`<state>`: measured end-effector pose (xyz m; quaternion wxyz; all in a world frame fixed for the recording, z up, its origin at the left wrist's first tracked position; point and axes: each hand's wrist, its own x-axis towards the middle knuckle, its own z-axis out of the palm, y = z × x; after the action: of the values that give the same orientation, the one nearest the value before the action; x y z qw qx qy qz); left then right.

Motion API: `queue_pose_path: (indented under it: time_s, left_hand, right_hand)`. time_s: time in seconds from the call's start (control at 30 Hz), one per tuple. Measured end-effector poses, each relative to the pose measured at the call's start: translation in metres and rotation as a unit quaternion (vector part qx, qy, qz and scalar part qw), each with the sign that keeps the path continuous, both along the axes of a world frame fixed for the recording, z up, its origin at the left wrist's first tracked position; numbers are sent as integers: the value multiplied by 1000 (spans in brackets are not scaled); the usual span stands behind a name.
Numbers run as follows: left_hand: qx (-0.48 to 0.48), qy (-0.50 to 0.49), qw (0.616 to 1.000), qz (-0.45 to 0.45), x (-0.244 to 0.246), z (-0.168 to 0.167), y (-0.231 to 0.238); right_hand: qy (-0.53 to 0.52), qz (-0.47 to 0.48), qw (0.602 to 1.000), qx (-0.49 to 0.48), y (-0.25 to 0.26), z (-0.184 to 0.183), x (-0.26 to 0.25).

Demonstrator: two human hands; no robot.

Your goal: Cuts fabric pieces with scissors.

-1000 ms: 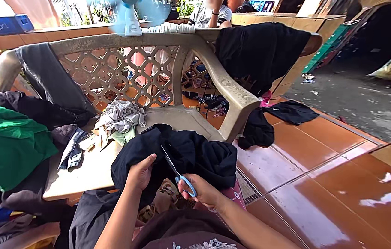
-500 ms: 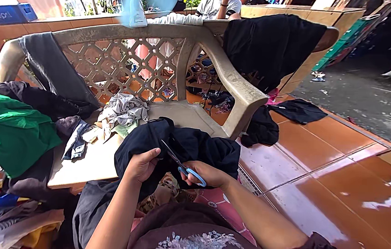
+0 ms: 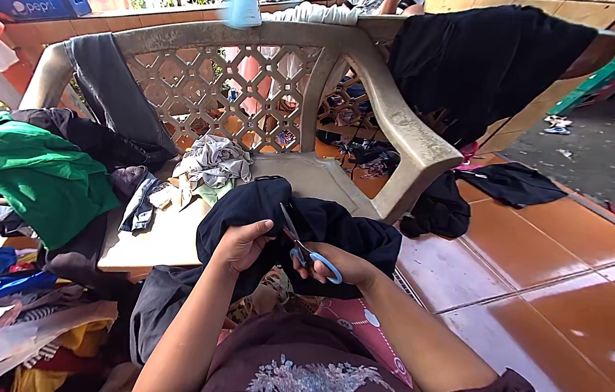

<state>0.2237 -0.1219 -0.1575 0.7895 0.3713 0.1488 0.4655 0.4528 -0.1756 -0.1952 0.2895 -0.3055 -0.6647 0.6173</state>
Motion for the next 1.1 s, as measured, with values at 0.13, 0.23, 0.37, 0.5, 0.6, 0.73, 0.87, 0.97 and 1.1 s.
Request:
queue_pose_path:
  time_s: [0.13,0.23,0.37,0.5,0.6,0.73,0.87,0.97,1.1]
  left_hand:
    - [-2,21,1000,-6,0,5,0]
    - [-1,46,999,-1,0,12,0]
    - [4,89,996,17,1,16,0]
    - [1,105,994,32,2,19,-2]
    - [5,88,994,60,4,18,-3]
    - [7,46,994,96,8,12,-5]
    - [14,63,995,78,6,9,-7]
    - [24,124,990,67,5,12,-10]
    - [41,185,981,46,5,13,-16]
  right_hand:
    - [-29,-17,999,25,4,5,1]
    - [-31,-53,998,25,3,7,0]
    - [6,-93,995,22,0,3,-3]
    - [27,-121,992,37,-6,-1,-4]
    - [59,-147,987,37,-15,-6,-9]
    - [74,-184,980,13,-27,-11,-16]
    - [76,-190,978,-40,-35,-10,-20]
    - [62,-180,980,-65,-37,-2,-20]
    - [42,-190,978,-81,-37,7,-24]
